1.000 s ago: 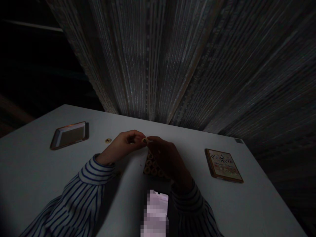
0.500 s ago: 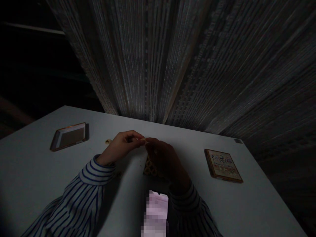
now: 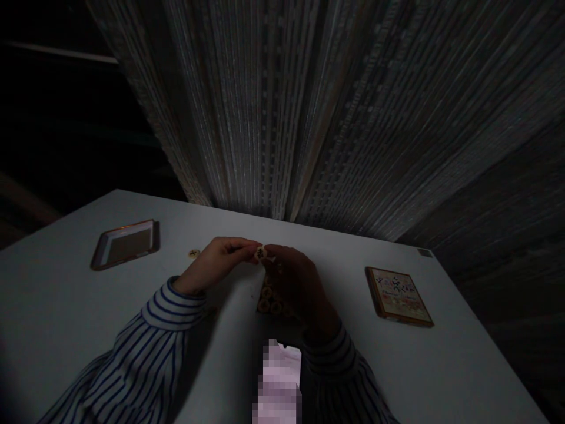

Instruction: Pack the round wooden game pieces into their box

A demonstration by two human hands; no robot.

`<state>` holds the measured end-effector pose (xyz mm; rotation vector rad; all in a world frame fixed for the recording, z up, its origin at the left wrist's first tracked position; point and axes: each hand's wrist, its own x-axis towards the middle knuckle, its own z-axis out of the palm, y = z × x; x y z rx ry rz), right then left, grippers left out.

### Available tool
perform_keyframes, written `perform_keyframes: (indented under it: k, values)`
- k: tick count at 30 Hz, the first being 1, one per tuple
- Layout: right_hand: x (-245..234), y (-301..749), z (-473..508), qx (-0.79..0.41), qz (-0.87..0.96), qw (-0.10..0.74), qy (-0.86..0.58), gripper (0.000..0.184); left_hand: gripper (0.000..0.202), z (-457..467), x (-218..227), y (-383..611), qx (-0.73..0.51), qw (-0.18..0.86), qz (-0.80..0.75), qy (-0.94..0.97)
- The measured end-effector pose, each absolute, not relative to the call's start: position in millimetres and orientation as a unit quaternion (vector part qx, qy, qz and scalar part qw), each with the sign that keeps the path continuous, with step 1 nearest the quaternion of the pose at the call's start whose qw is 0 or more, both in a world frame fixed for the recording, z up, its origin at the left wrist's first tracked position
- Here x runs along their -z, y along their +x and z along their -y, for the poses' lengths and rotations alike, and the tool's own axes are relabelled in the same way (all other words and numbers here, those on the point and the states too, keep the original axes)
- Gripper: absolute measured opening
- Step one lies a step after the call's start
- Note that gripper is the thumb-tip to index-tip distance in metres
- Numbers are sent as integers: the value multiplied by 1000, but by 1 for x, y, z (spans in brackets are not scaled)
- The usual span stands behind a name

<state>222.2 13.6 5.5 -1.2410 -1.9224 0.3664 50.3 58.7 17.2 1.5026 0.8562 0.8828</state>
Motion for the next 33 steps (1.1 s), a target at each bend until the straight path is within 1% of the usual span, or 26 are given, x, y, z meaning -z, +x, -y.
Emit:
perform_keyframes:
  k: [5,14,19,24,29,33]
  values:
    - [-6,223,-15,-117,781,385,-478,24,16,-59,-18,52,-373,567,-359,641]
    - [-5,224,-17,-39,807,338,-482,20,12,-61,-8,53,-377,512,-405,657]
    - [-5,228,-19,-27,812,324,-484,15,19,-64,1,53,-368,478,-387,697]
    - [-6,233,-22,-36,813,321,-485,14,28,-65,2,51,-354,453,-411,707]
    - [-5,236,-30,-43,815,267,-513,11,33,-64,-2,47,-325,396,-442,737]
    - [0,237,-38,-35,817,218,-533,14,33,-62,-5,44,-288,335,-470,764]
